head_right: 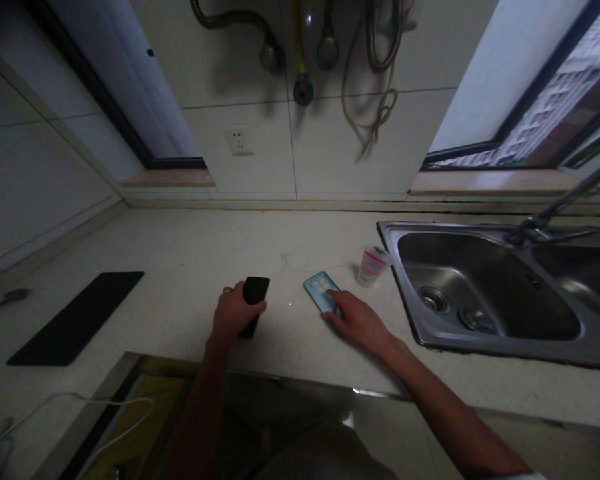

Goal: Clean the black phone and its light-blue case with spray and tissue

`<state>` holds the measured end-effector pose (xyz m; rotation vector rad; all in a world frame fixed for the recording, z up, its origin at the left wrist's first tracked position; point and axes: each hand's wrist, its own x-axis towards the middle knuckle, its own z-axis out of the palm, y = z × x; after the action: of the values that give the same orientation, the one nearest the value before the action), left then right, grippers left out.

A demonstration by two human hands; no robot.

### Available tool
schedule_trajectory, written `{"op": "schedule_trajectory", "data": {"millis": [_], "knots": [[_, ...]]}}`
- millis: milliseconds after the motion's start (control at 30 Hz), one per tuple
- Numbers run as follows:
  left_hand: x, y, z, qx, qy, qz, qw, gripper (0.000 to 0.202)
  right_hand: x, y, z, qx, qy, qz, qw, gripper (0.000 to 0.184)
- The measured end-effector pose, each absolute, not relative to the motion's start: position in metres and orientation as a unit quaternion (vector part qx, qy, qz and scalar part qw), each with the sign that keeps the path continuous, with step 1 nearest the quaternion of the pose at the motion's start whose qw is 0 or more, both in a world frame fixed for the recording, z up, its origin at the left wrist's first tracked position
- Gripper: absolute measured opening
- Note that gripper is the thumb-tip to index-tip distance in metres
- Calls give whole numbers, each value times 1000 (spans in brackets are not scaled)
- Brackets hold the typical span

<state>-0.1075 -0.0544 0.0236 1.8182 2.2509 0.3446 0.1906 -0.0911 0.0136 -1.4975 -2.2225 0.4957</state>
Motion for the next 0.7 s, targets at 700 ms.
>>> {"op": "schedule_trajectory", "data": {"millis": [700], "knots": [[-79,-15,12,220,464,478,713,26,203,-90,14,-618,-718,262,182,52]]}}
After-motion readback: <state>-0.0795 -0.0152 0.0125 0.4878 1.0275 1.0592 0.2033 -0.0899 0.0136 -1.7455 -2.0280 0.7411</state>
